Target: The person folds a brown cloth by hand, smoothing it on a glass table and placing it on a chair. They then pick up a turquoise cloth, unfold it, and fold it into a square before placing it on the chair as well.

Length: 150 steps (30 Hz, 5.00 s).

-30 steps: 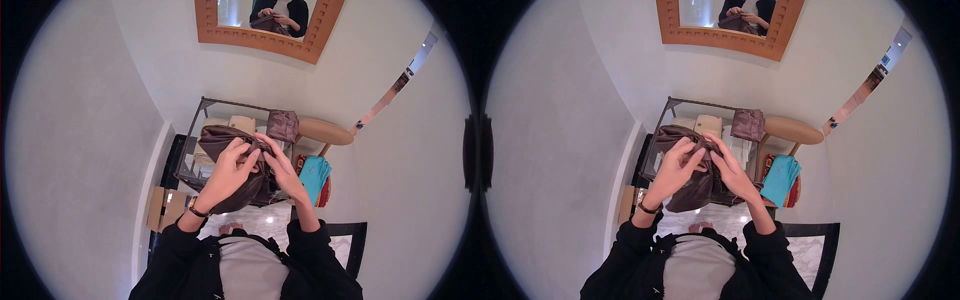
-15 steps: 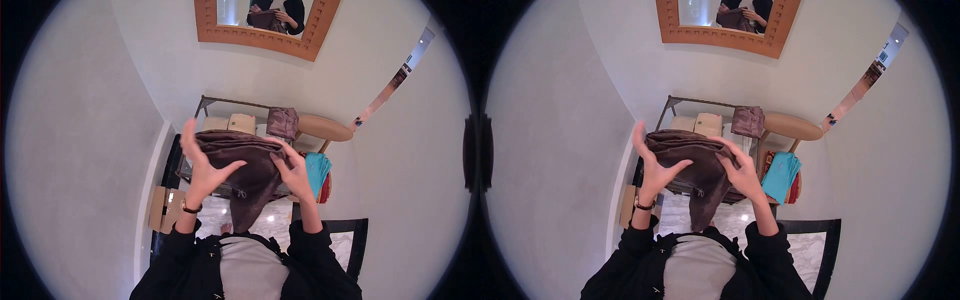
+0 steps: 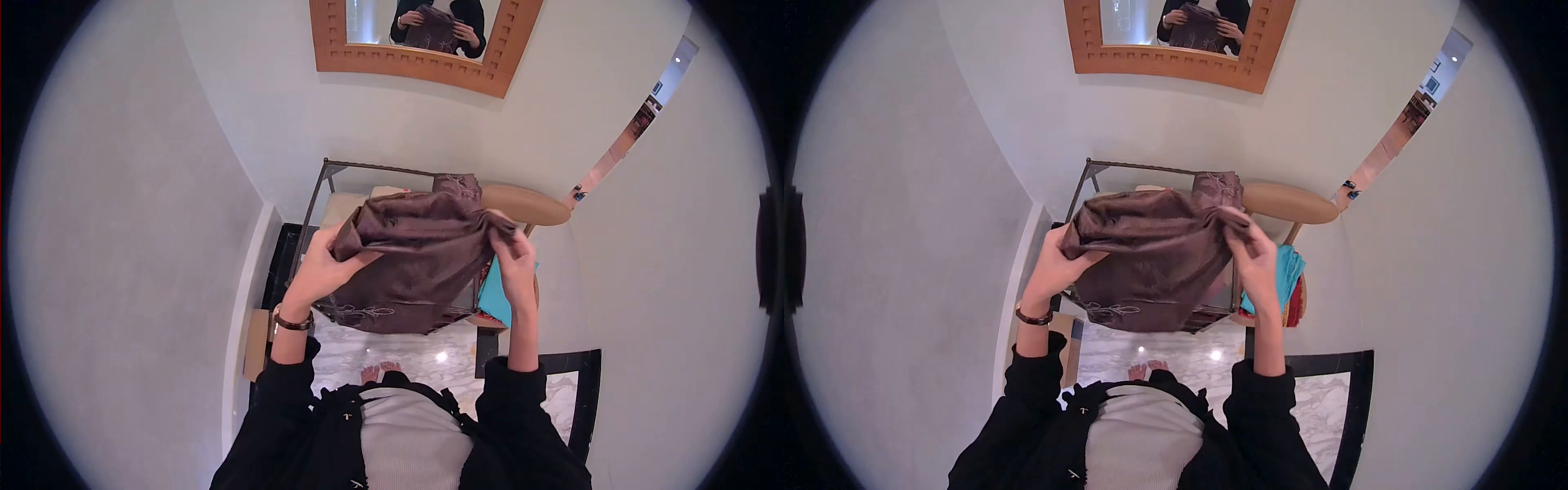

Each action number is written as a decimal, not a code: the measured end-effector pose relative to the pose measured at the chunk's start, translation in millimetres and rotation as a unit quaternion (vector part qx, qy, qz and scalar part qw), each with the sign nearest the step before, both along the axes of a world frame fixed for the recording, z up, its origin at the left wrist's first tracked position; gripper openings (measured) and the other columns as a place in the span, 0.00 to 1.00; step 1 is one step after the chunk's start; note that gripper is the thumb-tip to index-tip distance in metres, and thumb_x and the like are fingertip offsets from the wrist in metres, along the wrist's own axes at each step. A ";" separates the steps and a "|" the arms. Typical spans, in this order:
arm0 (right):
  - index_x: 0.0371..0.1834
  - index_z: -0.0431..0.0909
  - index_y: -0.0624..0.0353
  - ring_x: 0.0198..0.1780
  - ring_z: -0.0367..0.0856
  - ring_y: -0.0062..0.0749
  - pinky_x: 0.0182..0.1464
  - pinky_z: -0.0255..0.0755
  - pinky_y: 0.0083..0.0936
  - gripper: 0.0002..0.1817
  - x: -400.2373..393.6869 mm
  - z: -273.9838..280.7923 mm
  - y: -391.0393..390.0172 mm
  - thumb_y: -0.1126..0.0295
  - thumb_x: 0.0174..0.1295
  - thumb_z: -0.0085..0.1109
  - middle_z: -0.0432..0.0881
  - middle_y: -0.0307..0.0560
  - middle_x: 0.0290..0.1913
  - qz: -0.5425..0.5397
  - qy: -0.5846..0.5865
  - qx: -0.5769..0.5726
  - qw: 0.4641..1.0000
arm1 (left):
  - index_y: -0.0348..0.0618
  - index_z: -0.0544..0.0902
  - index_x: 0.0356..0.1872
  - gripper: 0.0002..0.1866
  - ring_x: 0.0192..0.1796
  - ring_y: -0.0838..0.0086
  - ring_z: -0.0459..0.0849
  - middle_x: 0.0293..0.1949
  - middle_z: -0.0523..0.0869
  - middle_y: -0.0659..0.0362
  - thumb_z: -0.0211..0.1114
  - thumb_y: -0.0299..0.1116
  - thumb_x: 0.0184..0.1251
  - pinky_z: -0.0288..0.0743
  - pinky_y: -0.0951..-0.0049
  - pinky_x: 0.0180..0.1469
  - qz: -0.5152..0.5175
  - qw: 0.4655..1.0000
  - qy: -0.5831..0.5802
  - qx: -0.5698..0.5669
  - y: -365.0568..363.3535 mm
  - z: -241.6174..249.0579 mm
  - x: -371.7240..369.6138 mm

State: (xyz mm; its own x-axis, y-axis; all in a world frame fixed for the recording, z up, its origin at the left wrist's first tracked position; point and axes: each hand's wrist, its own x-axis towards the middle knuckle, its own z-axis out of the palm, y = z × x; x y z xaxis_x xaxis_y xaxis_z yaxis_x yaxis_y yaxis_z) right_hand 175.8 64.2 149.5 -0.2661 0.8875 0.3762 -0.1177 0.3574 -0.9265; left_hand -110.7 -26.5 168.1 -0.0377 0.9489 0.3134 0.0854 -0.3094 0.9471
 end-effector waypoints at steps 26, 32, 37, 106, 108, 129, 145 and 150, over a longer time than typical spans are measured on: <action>0.58 0.78 0.62 0.58 0.75 0.48 0.64 0.67 0.33 0.34 -26.6 -51.0 79.5 0.92 0.44 0.45 0.79 0.53 0.52 -0.018 -0.207 0.284 0.936 | 0.38 0.80 0.41 0.19 0.46 0.62 0.79 0.42 0.79 0.56 0.60 0.12 0.43 0.71 0.70 0.44 0.094 0.944 0.272 0.164 112.3 -78.4 -71.1; 0.50 0.78 0.60 0.54 0.75 0.52 0.58 0.70 0.39 0.24 -16.4 -192.8 10.2 0.87 0.47 0.49 0.77 0.53 0.49 0.032 -0.344 0.271 0.898 | 0.45 0.76 0.47 0.22 0.58 0.59 0.75 0.52 0.76 0.55 0.61 0.18 0.47 0.63 0.54 0.59 0.082 0.829 0.548 0.081 41.3 -230.3 -53.0; 0.55 0.78 0.57 0.53 0.74 0.47 0.56 0.69 0.37 0.24 -1.0 -271.0 -39.7 0.81 0.52 0.51 0.76 0.50 0.50 0.096 -0.426 0.252 0.864 | 0.44 0.74 0.50 0.17 0.64 0.59 0.73 0.59 0.74 0.52 0.58 0.24 0.58 0.65 0.51 0.61 0.023 0.795 0.606 0.020 -8.1 -301.7 -43.1; 0.68 0.69 0.44 0.76 0.55 0.46 0.74 0.24 0.69 0.38 7.5 -274.7 88.0 0.56 0.49 0.65 0.63 0.45 0.73 0.207 -0.500 0.206 0.815 | 0.48 0.69 0.69 0.34 0.44 0.49 0.80 0.40 0.83 0.45 0.59 0.26 0.55 0.72 0.54 0.51 -0.121 0.892 0.420 -0.113 106.2 -261.6 -70.5; 0.62 0.74 0.52 0.71 0.65 0.45 0.76 0.26 0.63 0.29 -1.0 -277.8 84.2 0.62 0.54 0.61 0.73 0.49 0.64 0.137 -0.414 0.107 0.894 | 0.43 0.72 0.65 0.27 0.38 0.44 0.80 0.32 0.81 0.41 0.55 0.28 0.61 0.74 0.50 0.43 -0.064 0.901 0.392 -0.174 119.1 -286.8 -79.3; 0.42 0.79 0.64 0.31 0.80 0.55 0.63 0.61 0.47 0.22 -58.0 -304.5 120.6 0.52 0.70 0.52 0.77 0.57 0.16 -0.289 -0.469 0.023 0.834 | 0.36 0.77 0.51 0.17 0.40 0.38 0.80 0.34 0.82 0.36 0.51 0.40 0.76 0.74 0.48 0.40 0.219 0.912 0.302 -0.172 205.7 -325.7 -46.3; 0.71 0.63 0.58 0.78 0.48 0.49 0.74 0.30 0.66 0.30 -129.0 -272.4 130.0 0.56 0.69 0.49 0.58 0.51 0.76 -0.172 -0.527 0.145 0.820 | 0.40 0.57 0.75 0.34 0.79 0.57 0.48 0.77 0.52 0.48 0.51 0.40 0.70 0.38 0.45 0.77 0.080 0.814 0.574 -0.017 190.6 -276.4 23.6; 0.75 0.60 0.55 0.80 0.43 0.51 0.73 0.30 0.69 0.33 -129.4 -299.6 137.1 0.53 0.70 0.46 0.52 0.50 0.79 -0.155 -0.574 0.156 0.789 | 0.45 0.56 0.76 0.36 0.79 0.56 0.47 0.78 0.51 0.49 0.52 0.49 0.71 0.37 0.45 0.77 0.102 0.838 0.533 -0.052 194.4 -316.9 4.4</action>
